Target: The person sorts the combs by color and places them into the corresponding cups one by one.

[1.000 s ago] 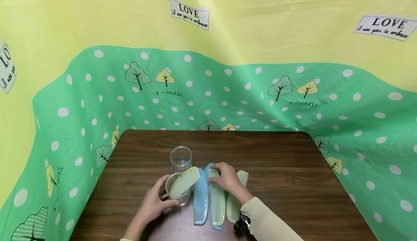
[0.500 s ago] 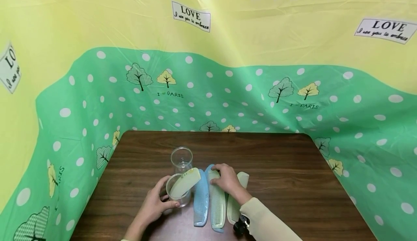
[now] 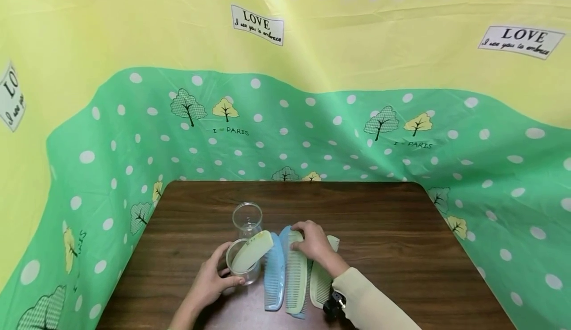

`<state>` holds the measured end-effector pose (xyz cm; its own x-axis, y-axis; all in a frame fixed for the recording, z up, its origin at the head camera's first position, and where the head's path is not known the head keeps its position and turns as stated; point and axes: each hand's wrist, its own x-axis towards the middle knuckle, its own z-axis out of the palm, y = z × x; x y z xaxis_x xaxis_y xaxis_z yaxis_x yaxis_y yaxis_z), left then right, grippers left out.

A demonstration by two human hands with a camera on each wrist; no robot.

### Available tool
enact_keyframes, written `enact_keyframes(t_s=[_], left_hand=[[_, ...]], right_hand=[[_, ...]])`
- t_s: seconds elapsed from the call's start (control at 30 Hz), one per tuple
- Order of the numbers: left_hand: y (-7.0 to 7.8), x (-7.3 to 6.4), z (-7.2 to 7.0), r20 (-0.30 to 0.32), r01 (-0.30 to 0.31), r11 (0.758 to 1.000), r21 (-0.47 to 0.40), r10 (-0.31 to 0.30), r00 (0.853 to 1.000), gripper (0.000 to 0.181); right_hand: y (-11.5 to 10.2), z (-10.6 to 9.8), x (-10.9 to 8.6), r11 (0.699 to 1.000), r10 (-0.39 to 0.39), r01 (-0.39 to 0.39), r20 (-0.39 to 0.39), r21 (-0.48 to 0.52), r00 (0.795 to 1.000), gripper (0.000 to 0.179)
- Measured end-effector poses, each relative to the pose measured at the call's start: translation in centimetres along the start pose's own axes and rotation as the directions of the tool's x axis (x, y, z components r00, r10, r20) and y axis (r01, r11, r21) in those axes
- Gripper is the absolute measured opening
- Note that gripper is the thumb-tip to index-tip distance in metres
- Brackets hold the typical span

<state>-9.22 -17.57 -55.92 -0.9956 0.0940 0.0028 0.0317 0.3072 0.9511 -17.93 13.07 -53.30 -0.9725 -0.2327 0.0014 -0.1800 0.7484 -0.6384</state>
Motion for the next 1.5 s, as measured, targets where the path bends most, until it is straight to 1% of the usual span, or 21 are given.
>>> enact_keyframes(t_s=[0.03,0.37,0.53,0.7,0.8,0.93,1.17,1.27,1.5], left_hand=[[0.0,0.0,0.0,-0.003,0.003,1.000,-0.004,-0.003,1.000,0.093],[-0.2,-0.3,0.1,-0.006,-0.032,0.999,-0.009,0.032,0.999,0.095],[0.0,-0.3,0.1,-0.004,-0.022,0.999,-0.034,0.022,1.000,0.093],[0.3,-0.3,0.0,-0.005,0.001,0.999,-0.053,-0.001,1.000,0.091],[0.4,-0.3,-0.1,-0.005,0.006,0.999,-0.054,-0.006,1.000,0.091],[0.3,-0.3,0.0,-0.006,0.008,0.999,-0.043,-0.008,1.000,0.093],[0.2,-0.1,0.1,-0.015,-0.012,0.999,-0.030,0.011,1.000,0.094],[0.2,-0.2,0.1,-0.017,-0.009,1.000,-0.024,0.008,1.000,0.095],[0.1,-0.2,0.0,-0.014,-0.015,0.999,-0.033,0.014,1.000,0.094]], right_hand=[[0.0,-0.2,0.0,1.000,-0.003,0.003,-0.001,-0.005,1.000,0.045],[0.1,-1.9,-0.4,1.000,-0.003,0.002,-0.038,-0.028,0.999,0.047],[0.0,-2.7,-0.6,0.999,-0.020,0.019,-0.038,-0.035,0.999,0.052],[-0.3,-3.5,-0.9,0.996,-0.074,0.071,-0.069,-0.044,0.995,0.045],[-0.5,-3.8,-1.0,0.996,-0.085,0.082,-0.086,-0.045,0.993,0.041],[-0.9,-4.4,-1.3,0.997,-0.073,0.071,-0.093,-0.027,0.993,0.037],[-1.4,-5.1,-1.6,0.998,-0.059,0.058,-0.104,-0.009,0.993,0.033],[-1.5,-5.4,-1.9,0.998,-0.057,0.057,-0.110,-0.001,0.992,0.030],[-1.8,-6.2,-2.6,0.995,-0.073,0.079,-0.085,0.069,0.994,0.026]])
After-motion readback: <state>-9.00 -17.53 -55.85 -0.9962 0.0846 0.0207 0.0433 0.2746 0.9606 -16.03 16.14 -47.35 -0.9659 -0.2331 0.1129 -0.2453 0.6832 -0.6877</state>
